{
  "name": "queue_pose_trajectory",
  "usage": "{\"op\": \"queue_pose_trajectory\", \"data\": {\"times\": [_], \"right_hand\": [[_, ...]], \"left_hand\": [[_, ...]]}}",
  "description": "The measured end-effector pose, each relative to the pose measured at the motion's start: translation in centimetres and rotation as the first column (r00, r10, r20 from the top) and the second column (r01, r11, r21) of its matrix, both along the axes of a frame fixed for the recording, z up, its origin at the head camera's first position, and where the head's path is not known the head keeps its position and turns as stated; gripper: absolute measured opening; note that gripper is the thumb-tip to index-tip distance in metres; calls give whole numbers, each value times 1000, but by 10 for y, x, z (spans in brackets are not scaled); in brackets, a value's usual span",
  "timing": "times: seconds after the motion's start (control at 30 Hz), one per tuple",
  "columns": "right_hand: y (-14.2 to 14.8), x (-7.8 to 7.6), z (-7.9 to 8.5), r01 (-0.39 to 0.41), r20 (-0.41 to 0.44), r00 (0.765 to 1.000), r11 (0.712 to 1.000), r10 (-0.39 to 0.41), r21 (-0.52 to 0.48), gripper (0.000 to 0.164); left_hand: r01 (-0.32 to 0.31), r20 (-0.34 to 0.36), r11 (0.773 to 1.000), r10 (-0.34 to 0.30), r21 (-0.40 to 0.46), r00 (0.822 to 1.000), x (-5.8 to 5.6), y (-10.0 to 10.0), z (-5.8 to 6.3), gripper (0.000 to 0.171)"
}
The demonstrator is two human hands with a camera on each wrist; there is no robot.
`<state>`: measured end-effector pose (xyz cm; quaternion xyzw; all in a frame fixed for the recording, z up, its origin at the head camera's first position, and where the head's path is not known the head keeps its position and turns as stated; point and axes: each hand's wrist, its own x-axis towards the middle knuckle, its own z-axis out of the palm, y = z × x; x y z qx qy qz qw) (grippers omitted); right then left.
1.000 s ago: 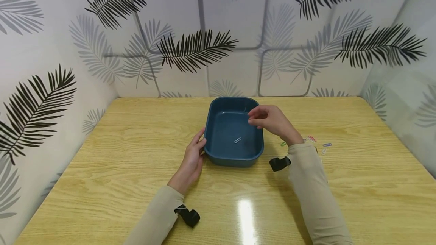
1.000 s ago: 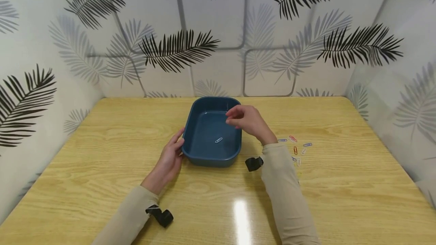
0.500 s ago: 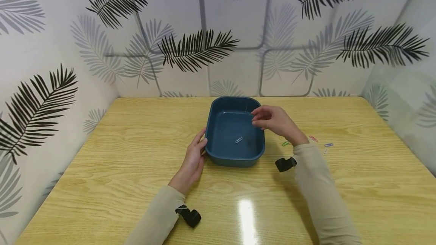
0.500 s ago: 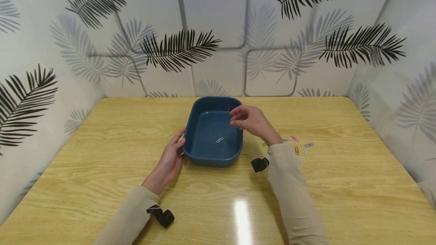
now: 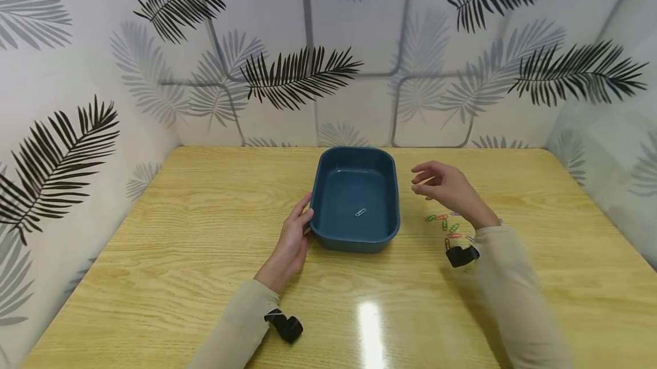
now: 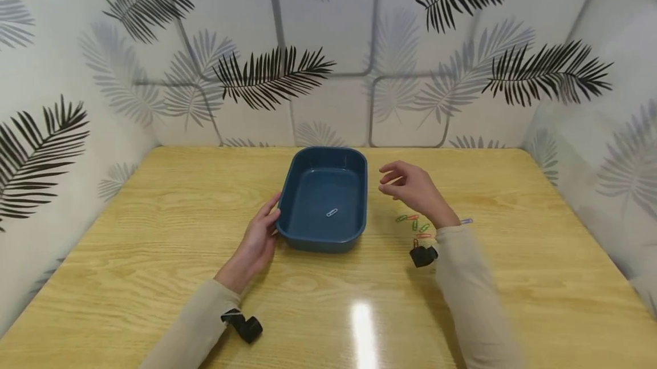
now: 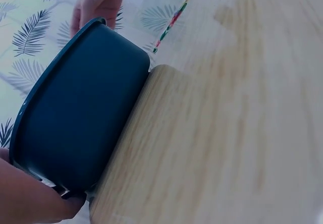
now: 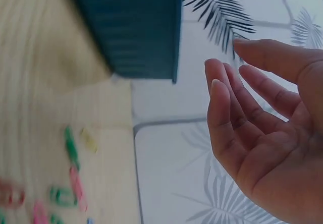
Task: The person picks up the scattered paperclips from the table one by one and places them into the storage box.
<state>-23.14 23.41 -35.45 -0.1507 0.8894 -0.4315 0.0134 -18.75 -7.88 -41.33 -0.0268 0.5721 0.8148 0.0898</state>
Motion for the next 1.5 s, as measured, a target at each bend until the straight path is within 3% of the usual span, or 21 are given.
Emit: {"op": "queue_pose_trajectory", "data": {"times": [0.37, 0.7, 0.87, 1.1, 1.33, 1.5], "right_hand": [[58, 19, -14, 15, 41, 999, 991, -20, 132, 44], [105, 18, -25, 83, 84, 992, 982, -98, 171, 46], [122, 18, -28, 103, 82, 988, 958, -129, 268, 44], [129, 16, -34, 106, 114, 981, 930, -155, 353, 26], [126, 9, -38, 112, 50, 988, 891, -149, 440, 16], [125, 10, -37, 113, 50, 987, 880, -153, 461, 10]], "left_hand": [[3, 8, 1000, -3, -27, 1000, 0, 2, -3, 48], [-2, 9, 999, 3, -33, 1000, 1, -1, -6, 48], [0, 6, 1000, 0, -30, 1000, 1, 0, -6, 48], [-11, 24, 1000, 12, -19, 1000, 2, -2, -6, 48], [-7, 19, 1000, 7, 0, 1000, 2, -3, -4, 48], [-2, 21, 1000, 1, 10, 1000, 1, -2, -4, 48]]}}
